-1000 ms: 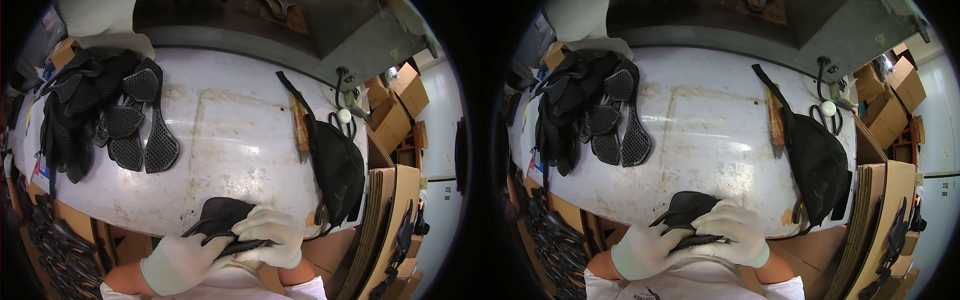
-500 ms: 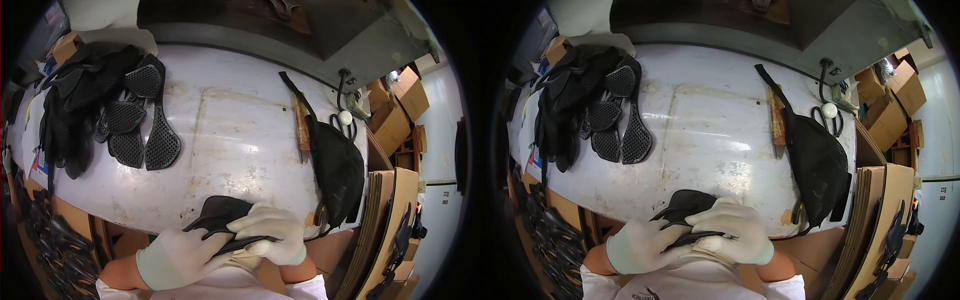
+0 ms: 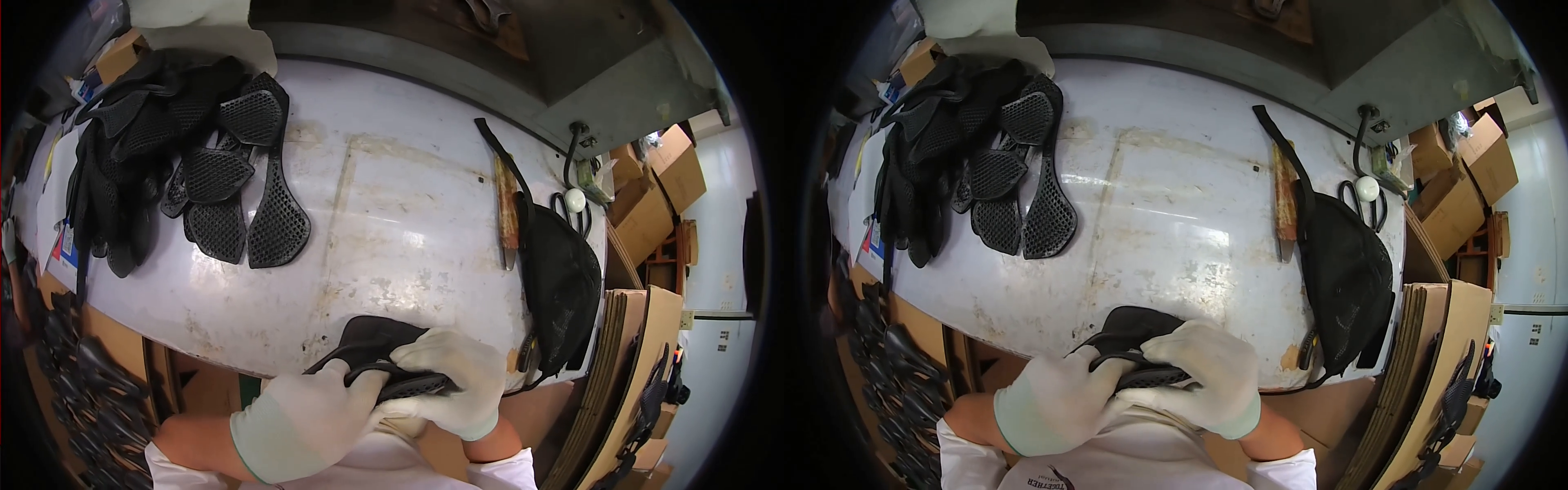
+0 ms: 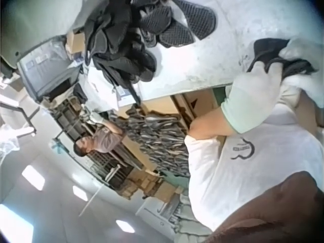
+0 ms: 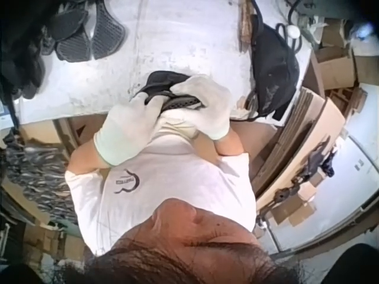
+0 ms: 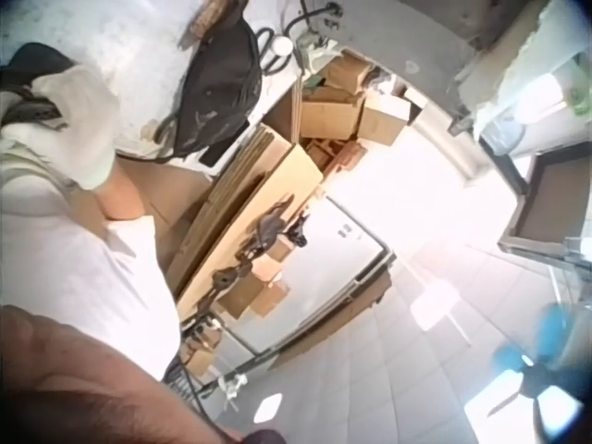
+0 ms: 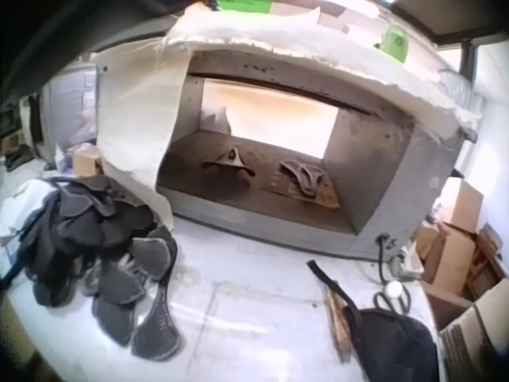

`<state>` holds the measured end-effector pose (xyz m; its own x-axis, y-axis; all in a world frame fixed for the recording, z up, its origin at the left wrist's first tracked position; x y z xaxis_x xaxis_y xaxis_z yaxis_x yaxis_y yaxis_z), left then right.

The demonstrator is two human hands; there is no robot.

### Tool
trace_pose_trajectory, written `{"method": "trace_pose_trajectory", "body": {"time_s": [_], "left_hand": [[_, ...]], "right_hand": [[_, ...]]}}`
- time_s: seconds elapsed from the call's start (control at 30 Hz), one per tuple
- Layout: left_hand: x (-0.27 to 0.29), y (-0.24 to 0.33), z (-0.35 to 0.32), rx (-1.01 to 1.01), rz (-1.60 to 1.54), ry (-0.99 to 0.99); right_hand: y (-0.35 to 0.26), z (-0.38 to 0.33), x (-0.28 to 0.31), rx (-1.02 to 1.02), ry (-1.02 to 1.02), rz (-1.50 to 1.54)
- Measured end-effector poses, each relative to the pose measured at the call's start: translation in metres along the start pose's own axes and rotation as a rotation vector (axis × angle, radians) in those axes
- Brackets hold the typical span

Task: The recorder is seen inspecting and handling bicycle saddle components at a workstation.

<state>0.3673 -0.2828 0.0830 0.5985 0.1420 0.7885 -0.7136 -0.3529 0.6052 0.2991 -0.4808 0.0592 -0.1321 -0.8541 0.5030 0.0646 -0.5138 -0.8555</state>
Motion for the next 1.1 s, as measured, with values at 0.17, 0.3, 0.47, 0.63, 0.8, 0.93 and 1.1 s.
{"method": "trace_pose_trajectory", "body": {"time_s": [0.17,0.3,0.47,0.63,0.8,0.93,1.1], "left_hand": [[-0.012,-0.023,-0.004,-0.106,-0.245,0.244],[-0.027,-0.042,-0.026,0.166,-1.445,0.171],[-0.081,-0.035,-0.035,0.06,-1.859,0.359],[-0.071,-0.051,-0.022,-0.064,-1.665,0.75],[-0.007,-0.034,-0.017,-0.132,-0.989,0.393],[-0.007,-0.023,-0.014,-0.018,-0.828,0.4],[-0.023,-0.034,-0.012,0.265,-0.812,0.3]], "right_hand": [[-0.002,0.004,-0.007,0.041,0.102,-0.058],[0.026,-0.017,-0.029,-0.238,0.245,0.613],[0.014,-0.016,-0.04,-0.077,0.174,0.719],[0.013,-0.009,-0.03,0.164,0.067,0.576],[0.006,-0.017,-0.026,0.191,0.071,0.532],[0.003,-0.023,-0.024,0.007,0.047,0.399],[-0.017,-0.023,-0.02,-0.527,0.098,0.207]]}}
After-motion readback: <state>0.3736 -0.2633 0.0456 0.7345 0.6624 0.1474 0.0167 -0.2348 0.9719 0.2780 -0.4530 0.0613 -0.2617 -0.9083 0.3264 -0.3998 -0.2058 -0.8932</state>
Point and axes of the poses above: each hand's wrist, its own z-axis towards the middle knuckle, its own x-axis out of the back of the hand, y = z × x, the point moved 2 cm from there along z, towards the middle knuckle, and after that the axes turned 8 degrees about -x, right-handed, at the moved point
